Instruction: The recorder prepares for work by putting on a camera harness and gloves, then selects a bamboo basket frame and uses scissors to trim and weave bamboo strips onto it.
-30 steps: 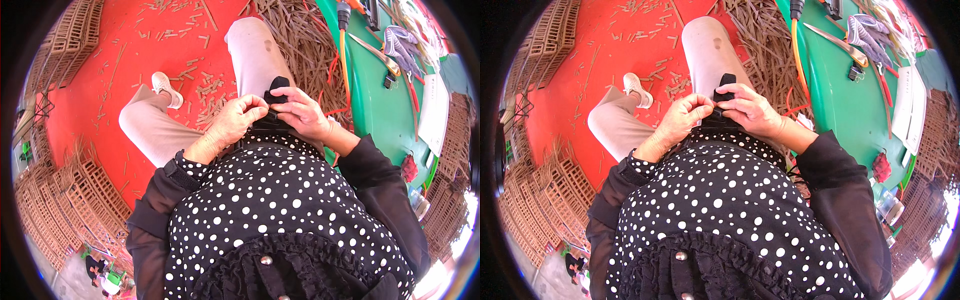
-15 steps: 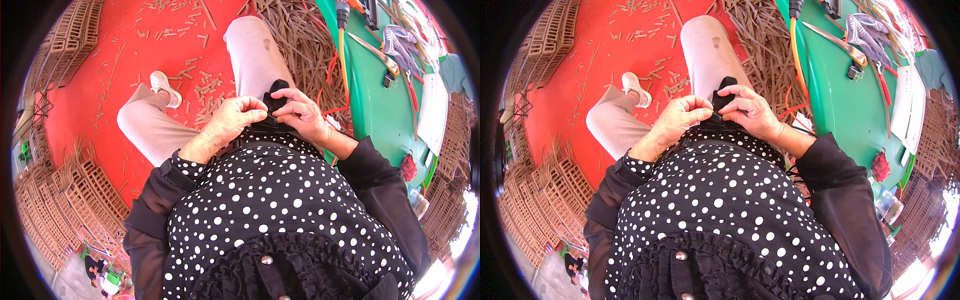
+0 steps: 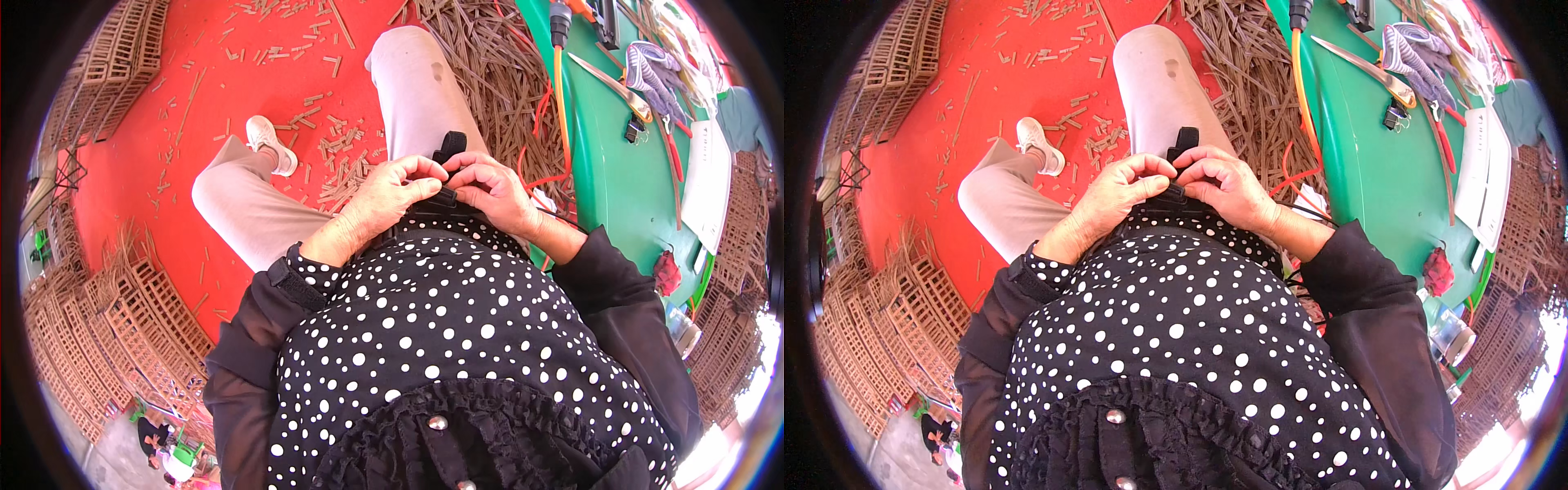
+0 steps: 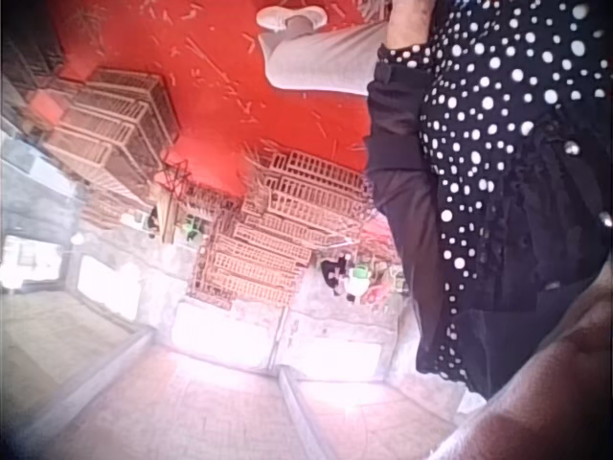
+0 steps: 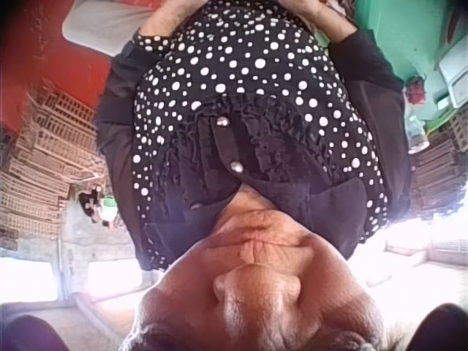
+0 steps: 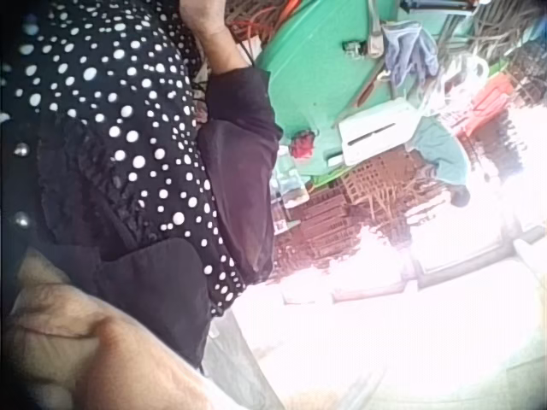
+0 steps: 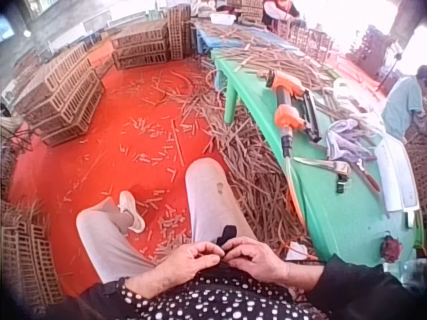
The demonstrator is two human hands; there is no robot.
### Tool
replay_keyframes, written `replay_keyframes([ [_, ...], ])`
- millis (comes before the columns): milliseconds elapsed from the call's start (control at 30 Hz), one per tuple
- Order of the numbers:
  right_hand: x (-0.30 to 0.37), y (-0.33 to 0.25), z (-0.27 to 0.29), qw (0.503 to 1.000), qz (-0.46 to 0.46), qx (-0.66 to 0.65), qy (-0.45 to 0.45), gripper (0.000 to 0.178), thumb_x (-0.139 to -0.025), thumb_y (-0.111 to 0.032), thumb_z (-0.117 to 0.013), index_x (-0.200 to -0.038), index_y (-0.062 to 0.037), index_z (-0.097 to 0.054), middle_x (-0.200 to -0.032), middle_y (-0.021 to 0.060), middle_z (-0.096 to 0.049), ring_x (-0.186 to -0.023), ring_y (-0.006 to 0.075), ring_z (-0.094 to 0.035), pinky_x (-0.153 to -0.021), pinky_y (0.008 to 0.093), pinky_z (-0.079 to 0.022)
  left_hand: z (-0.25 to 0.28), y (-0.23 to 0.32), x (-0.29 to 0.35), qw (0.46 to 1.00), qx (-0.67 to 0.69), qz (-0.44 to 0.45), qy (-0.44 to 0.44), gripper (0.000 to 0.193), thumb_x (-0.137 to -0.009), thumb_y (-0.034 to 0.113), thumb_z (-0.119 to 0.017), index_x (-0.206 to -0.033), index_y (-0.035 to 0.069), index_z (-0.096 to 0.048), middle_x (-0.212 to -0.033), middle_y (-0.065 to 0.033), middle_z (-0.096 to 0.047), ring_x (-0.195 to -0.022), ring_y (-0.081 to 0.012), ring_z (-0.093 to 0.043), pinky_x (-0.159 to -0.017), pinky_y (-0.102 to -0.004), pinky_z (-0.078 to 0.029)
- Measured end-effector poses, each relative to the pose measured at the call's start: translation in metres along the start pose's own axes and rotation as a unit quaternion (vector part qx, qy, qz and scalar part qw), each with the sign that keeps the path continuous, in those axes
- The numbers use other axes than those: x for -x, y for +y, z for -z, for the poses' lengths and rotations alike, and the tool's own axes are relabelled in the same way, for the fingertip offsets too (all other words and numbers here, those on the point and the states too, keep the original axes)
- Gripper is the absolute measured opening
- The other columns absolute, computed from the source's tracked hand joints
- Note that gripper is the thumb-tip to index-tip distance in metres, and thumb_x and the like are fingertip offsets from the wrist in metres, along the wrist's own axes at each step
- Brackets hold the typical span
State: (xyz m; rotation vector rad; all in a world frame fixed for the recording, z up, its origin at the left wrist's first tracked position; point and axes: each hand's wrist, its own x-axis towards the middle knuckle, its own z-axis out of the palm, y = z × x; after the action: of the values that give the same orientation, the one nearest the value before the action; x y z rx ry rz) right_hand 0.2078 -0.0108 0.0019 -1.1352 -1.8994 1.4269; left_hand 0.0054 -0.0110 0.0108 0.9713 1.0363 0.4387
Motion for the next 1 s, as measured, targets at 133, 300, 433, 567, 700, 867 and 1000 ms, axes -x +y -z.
replay_keyframes([
  [133, 0.002, -0.003, 0.003, 0.998, -0.023, -0.048, -0.030, 0.015, -0.072, -0.008, -0.064, -0.084, -0.0005, -0.060, -0.106, 0.0075, -0.052, -0.088, 0.0138, -0.055, -0.076, 0.0268, -0.046, 0.003, -0.003, -0.001, 0.993, 0.110, 0.047, -0.014, 0.017, -0.082, 0.013, -0.058, -0.096, 0.005, -0.057, -0.087, 0.0026, -0.055, -0.079, -0.0049, -0.050, -0.073, -0.0197, -0.042],
  [300, 0.003, -0.006, 0.002, 0.994, -0.062, -0.080, -0.045, 0.023, -0.070, -0.013, -0.067, -0.086, 0.0013, -0.059, -0.109, 0.0085, -0.049, -0.085, 0.0122, -0.054, -0.075, 0.0251, -0.046, 0.003, -0.004, -0.002, 0.986, 0.151, 0.062, -0.018, 0.017, -0.081, 0.013, -0.059, -0.096, 0.005, -0.057, -0.086, 0.0022, -0.056, -0.080, -0.0056, -0.051, -0.074, -0.0199, -0.042],
  [433, 0.006, -0.006, -0.002, 0.982, -0.111, -0.148, -0.033, 0.021, -0.070, -0.011, -0.066, -0.085, 0.0007, -0.058, -0.110, 0.0090, -0.048, -0.085, 0.0106, -0.053, -0.075, 0.0243, -0.045, 0.004, 0.000, 0.000, 0.996, 0.067, 0.056, -0.006, 0.019, -0.079, 0.012, -0.061, -0.095, 0.004, -0.056, -0.087, 0.0003, -0.056, -0.080, -0.0067, -0.052, -0.074, -0.0196, -0.042],
  [567, 0.010, -0.003, -0.005, 0.959, -0.109, -0.262, -0.026, 0.020, -0.071, -0.005, -0.064, -0.087, 0.0005, -0.053, -0.111, 0.0094, -0.046, -0.085, 0.0078, -0.051, -0.074, 0.0234, -0.045, 0.003, 0.002, 0.002, 0.991, 0.103, 0.076, -0.041, 0.023, -0.079, 0.010, -0.061, -0.099, 0.002, -0.053, -0.089, -0.0020, -0.055, -0.082, -0.0075, -0.052, -0.075, -0.0194, -0.042],
  [700, 0.008, -0.001, -0.005, 0.949, -0.126, -0.288, -0.020, 0.022, -0.072, -0.002, -0.062, -0.090, -0.0002, -0.050, -0.103, 0.0068, -0.050, -0.082, 0.0063, -0.051, -0.073, 0.0221, -0.044, 0.001, 0.001, 0.000, 0.998, 0.054, 0.025, -0.008, 0.027, -0.078, 0.010, -0.062, -0.101, 0.002, -0.052, -0.090, -0.0019, -0.055, -0.083, -0.0078, -0.051, -0.077, -0.0212, -0.042],
  [867, 0.005, -0.012, -0.004, 0.970, -0.144, -0.195, -0.027, 0.019, -0.073, -0.003, -0.061, -0.089, -0.0018, -0.051, -0.082, 0.0011, -0.054, -0.074, 0.0060, -0.052, -0.070, 0.0219, -0.045, 0.003, 0.000, -0.001, 0.997, 0.041, 0.060, -0.009, 0.024, -0.079, 0.012, -0.061, -0.099, 0.002, -0.053, -0.089, -0.0015, -0.055, -0.083, -0.0078, -0.051, -0.076, -0.0221, -0.042],
  [1000, 0.002, -0.020, 0.004, 0.985, -0.148, -0.072, -0.055, 0.017, -0.071, -0.003, -0.060, -0.086, -0.0017, -0.051, -0.082, 0.0016, -0.055, -0.073, 0.0065, -0.051, -0.069, 0.0228, -0.044, -0.001, 0.003, 0.000, 1.000, -0.006, 0.018, 0.006, 0.023, -0.078, 0.014, -0.062, -0.096, 0.002, -0.054, -0.088, -0.0004, -0.055, -0.082, -0.0078, -0.051, -0.075, -0.0224, -0.042],
])
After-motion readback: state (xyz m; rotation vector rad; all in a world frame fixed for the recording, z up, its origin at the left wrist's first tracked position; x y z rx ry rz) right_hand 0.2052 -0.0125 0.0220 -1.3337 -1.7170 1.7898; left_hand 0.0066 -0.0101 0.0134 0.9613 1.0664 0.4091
